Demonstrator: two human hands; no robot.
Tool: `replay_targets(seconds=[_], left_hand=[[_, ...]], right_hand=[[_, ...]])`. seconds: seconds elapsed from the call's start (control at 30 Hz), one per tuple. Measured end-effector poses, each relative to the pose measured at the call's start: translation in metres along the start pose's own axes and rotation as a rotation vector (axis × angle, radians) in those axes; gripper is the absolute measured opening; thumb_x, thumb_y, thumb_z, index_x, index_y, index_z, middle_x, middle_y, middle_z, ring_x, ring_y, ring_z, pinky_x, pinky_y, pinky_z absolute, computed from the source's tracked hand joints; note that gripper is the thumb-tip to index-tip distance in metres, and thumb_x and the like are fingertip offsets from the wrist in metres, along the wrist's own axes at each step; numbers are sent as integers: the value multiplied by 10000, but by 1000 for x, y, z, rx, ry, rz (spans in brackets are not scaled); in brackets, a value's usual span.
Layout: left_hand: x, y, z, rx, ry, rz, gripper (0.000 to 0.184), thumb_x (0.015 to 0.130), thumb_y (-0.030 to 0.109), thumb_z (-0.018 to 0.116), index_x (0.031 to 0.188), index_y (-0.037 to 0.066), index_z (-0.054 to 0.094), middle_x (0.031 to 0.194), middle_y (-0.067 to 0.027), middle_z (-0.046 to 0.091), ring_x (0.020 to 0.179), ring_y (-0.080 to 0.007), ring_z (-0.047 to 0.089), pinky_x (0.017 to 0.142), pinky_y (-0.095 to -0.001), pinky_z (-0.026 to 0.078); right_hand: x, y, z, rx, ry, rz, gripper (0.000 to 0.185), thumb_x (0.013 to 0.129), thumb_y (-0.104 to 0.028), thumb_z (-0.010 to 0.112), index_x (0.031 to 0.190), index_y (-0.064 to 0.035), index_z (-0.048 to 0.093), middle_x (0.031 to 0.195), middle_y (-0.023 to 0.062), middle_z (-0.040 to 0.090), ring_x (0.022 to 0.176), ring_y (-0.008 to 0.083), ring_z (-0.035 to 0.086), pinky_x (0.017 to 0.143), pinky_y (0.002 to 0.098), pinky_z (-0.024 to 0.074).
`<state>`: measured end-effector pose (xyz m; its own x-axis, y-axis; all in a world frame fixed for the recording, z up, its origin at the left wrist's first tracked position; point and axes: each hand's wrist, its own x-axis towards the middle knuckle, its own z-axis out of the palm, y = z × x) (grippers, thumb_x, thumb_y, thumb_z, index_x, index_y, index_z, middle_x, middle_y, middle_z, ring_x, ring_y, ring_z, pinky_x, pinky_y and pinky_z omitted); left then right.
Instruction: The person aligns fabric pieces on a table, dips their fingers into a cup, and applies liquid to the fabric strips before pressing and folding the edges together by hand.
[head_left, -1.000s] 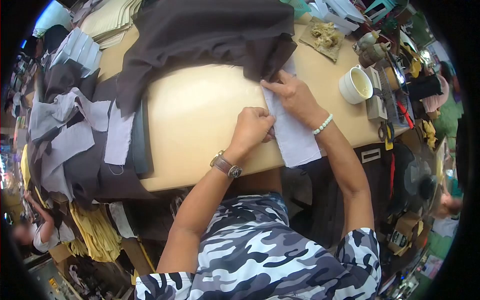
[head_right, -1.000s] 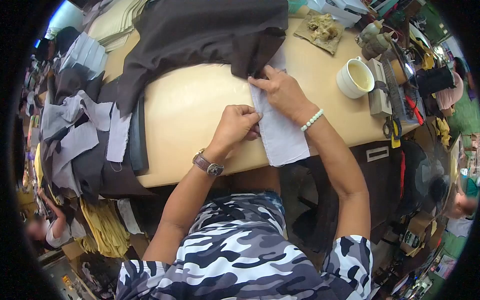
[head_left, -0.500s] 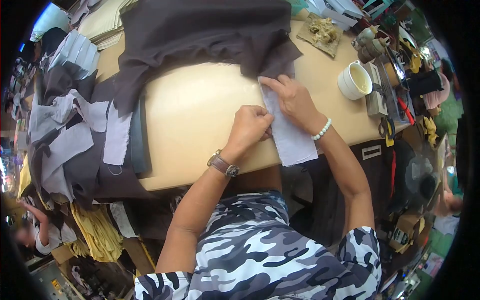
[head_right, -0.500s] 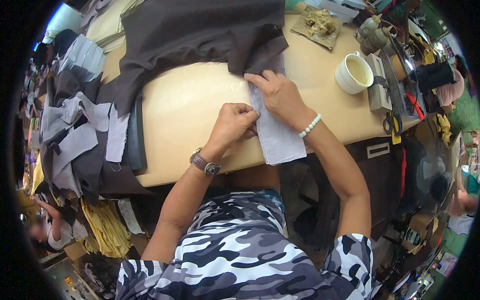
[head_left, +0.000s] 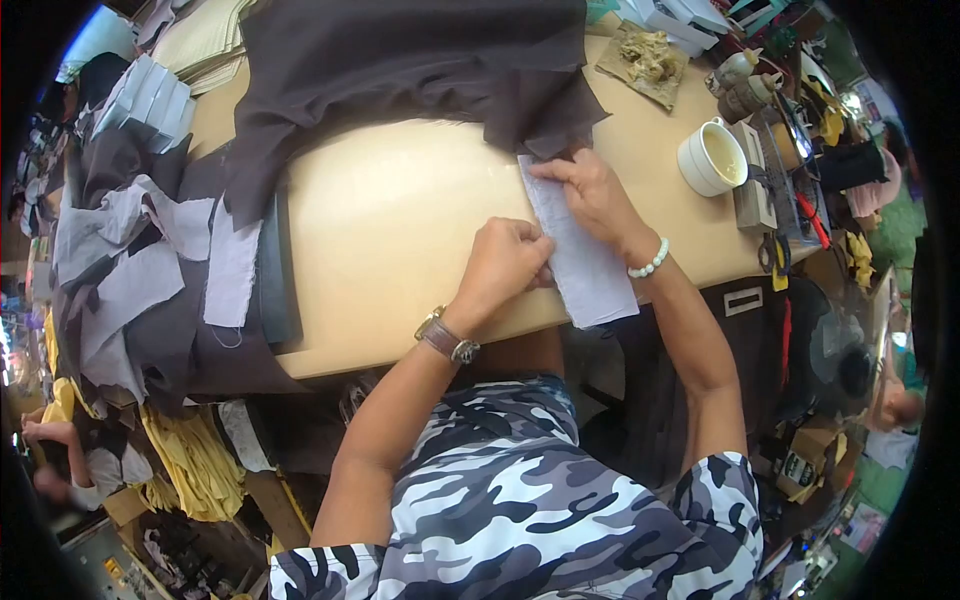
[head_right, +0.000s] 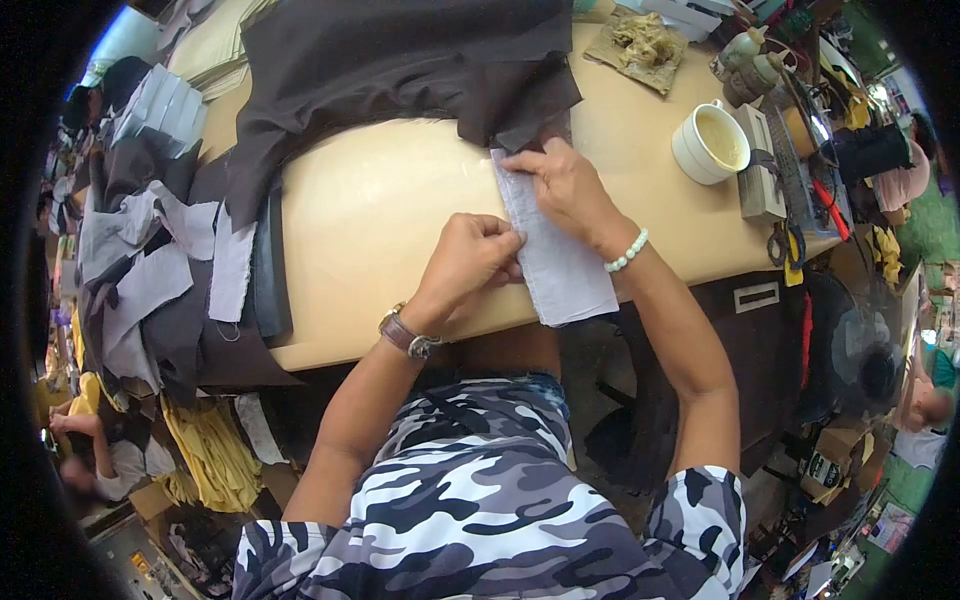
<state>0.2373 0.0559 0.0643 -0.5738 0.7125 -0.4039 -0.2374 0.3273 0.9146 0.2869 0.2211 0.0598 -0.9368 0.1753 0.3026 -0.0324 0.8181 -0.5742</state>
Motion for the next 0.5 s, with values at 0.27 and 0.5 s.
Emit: replay_targets(seconds=[0.27,0.5], left_hand=[[-15,0,0,148,-44,36,229,834,110,602,792,-110,652,665,-128,658,573,-157,651,537,-259,528],[-21,3,-1,194,-55,37,225,815,104,597,786,-112,656,653,-132,663,576,-150,653,560,-262,533]], right_hand=[[-29,-21,-1,-153,22,-201,247,731,4,535,940,-51,653,961,129,562,828,308,581,734,389,485],[-13,-27,10,-251,25,1,308,745,-4,504,1001,-66,662,909,107,544,776,309,572,706,396,478]])
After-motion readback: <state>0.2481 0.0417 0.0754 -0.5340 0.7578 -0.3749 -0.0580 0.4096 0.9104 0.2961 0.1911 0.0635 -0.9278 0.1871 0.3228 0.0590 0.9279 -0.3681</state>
